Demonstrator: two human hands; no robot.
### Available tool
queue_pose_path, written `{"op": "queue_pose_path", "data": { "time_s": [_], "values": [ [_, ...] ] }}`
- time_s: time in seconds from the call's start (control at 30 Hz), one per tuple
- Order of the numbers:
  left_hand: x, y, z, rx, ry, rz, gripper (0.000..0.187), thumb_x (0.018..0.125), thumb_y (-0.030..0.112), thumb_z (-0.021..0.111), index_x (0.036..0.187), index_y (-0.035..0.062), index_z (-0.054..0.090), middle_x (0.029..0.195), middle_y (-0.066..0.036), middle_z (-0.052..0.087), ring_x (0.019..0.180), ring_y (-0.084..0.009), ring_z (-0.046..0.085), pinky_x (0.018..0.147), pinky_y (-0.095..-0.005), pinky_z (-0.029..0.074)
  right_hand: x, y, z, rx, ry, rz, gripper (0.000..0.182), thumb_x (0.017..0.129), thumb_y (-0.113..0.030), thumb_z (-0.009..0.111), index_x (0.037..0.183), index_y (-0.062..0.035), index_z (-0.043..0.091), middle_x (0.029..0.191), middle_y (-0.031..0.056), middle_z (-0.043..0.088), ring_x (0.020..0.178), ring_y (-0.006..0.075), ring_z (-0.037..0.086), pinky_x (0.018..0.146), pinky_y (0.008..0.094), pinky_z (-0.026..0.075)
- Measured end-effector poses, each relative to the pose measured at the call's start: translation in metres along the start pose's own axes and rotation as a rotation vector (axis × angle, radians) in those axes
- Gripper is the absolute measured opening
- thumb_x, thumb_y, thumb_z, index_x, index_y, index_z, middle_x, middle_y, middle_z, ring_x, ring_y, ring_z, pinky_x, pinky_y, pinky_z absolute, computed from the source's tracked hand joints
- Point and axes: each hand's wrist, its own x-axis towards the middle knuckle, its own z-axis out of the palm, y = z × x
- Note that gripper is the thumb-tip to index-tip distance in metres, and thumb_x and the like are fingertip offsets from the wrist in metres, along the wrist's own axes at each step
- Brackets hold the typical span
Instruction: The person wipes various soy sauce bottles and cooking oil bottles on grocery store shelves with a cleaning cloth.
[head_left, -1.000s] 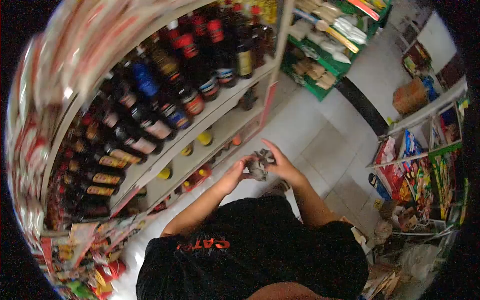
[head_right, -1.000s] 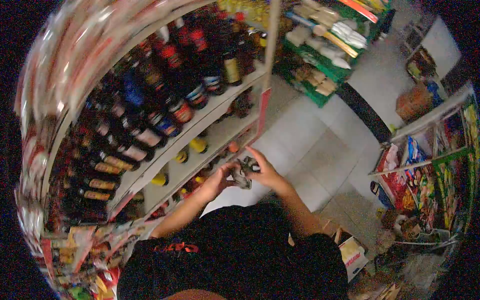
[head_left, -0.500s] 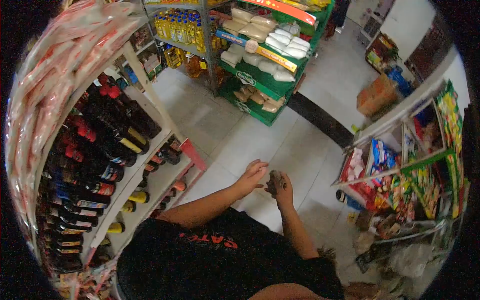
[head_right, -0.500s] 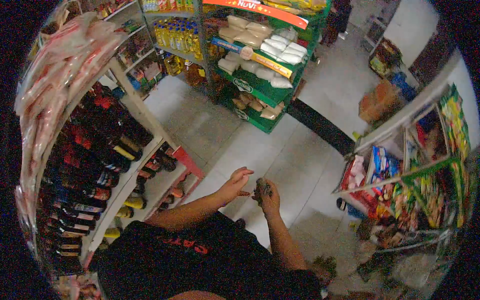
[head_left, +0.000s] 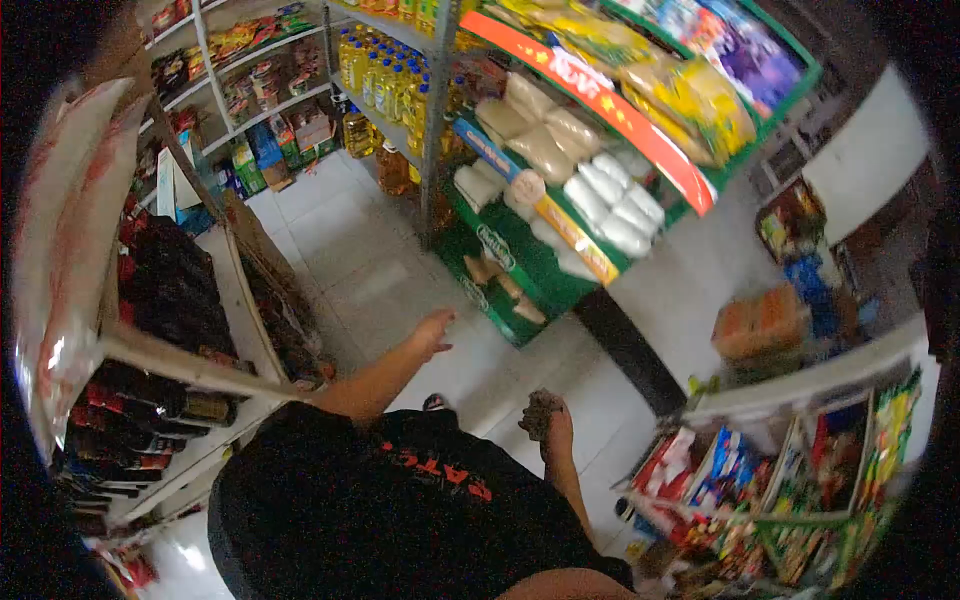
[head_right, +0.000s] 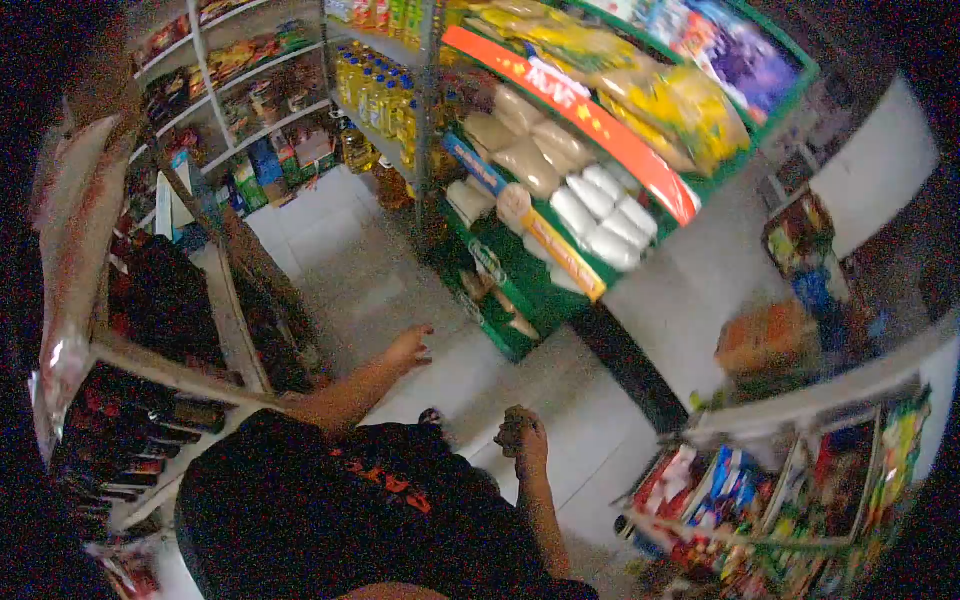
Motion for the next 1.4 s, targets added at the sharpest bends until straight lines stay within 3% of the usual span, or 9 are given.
{"op": "queue_pose_path", "data": {
  "time_s": [0.23,0.43,0.53,0.63,0.8,0.9,0.97,1.23,1.4],
  "values": [
    [0.113,0.110,-0.022,-0.087,0.149,0.078,0.053,0.084,0.041,0.052,0.125,0.0094,0.041,0.133,-0.007,0.034,0.121,-0.0303,0.030,0.090,-0.0473,0.038,0.128,-0.085,0.043,-0.021,0.047,0.098,0.049,0.091,-0.045,0.033,0.104,-0.0011,0.051,0.084,0.0120,0.059,0.062,0.0200,0.058,0.054,0.0322,0.052],
    [0.166,0.127,-0.132,-0.288,0.281,0.057,0.055,0.082,0.043,0.054,0.123,0.0078,0.041,0.135,-0.008,0.031,0.122,-0.0317,0.030,0.090,-0.0430,0.039,0.289,-0.117,0.132,-0.396,-0.369,0.242,0.020,0.079,-0.021,0.055,0.080,-0.0004,0.053,0.058,0.0049,0.049,0.049,0.0150,0.047,0.042,0.0271,0.036],
    [0.182,0.171,-0.182,-0.390,0.454,0.075,0.057,0.082,0.043,0.055,0.124,0.0077,0.040,0.135,-0.010,0.030,0.123,-0.0329,0.029,0.090,-0.0419,0.039,0.456,-0.078,0.206,-0.731,-0.595,-0.303,0.026,0.073,-0.011,0.057,0.096,-0.0010,0.051,0.069,0.0074,0.052,0.062,0.0158,0.052,0.055,0.0294,0.042],
    [0.173,0.217,-0.199,-0.470,0.507,0.235,0.057,0.082,0.042,0.056,0.123,0.0072,0.039,0.133,-0.011,0.032,0.122,-0.0328,0.030,0.090,-0.0425,0.039,0.478,-0.168,0.334,-0.923,-0.793,-0.192,0.057,0.069,-0.014,0.064,0.122,-0.0084,0.043,0.102,0.0104,0.054,0.095,0.0258,0.053,0.081,0.0344,0.042],
    [0.184,0.254,-0.259,-0.634,0.537,0.406,0.056,0.082,0.042,0.055,0.122,0.0064,0.040,0.131,-0.012,0.036,0.117,-0.0322,0.038,0.091,-0.0432,0.038,0.568,-0.191,0.487,-0.693,-0.942,-0.534,0.044,0.071,-0.001,0.052,0.115,-0.0042,0.048,0.105,0.0099,0.053,0.095,0.0215,0.052,0.083,0.0334,0.042],
    [0.190,0.250,-0.314,-0.657,0.573,0.251,0.055,0.083,0.041,0.054,0.122,0.0055,0.040,0.127,-0.013,0.041,0.111,-0.0311,0.045,0.090,-0.0437,0.038,0.602,-0.198,0.571,-0.623,-0.904,-0.795,0.042,0.074,0.002,0.047,0.115,-0.0047,0.050,0.108,0.0098,0.053,0.099,0.0208,0.050,0.086,0.0337,0.041],
    [0.194,0.261,-0.353,-0.668,0.720,0.219,0.051,0.084,0.038,0.054,0.120,0.0054,0.042,0.121,-0.013,0.046,0.104,-0.0281,0.049,0.086,-0.0416,0.040,0.597,-0.210,0.625,-0.531,-0.726,-0.399,0.044,0.075,0.002,0.045,0.119,-0.0044,0.048,0.113,0.0100,0.051,0.107,0.0215,0.046,0.092,0.0326,0.036],
    [0.194,0.363,-0.478,-0.489,0.939,0.332,0.039,0.084,0.033,0.055,0.110,0.0045,0.049,0.094,-0.005,0.055,0.082,-0.0167,0.052,0.069,-0.0307,0.044,0.809,-0.212,0.783,-0.895,-0.433,-1.253,0.068,0.075,-0.020,0.067,0.132,-0.0083,0.034,0.128,0.0210,0.041,0.108,0.0309,0.047,0.091,0.0409,0.037],
    [0.202,0.429,-0.516,-0.453,0.934,0.454,0.032,0.084,0.034,0.055,0.103,0.0078,0.053,0.092,-0.004,0.055,0.081,-0.0144,0.053,0.066,-0.0295,0.045,0.837,-0.268,0.876,-1.534,-0.176,-0.952,0.072,0.070,-0.021,0.069,0.132,-0.0084,0.034,0.128,0.0189,0.042,0.119,0.0345,0.037,0.098,0.0426,0.032]
  ]
}}
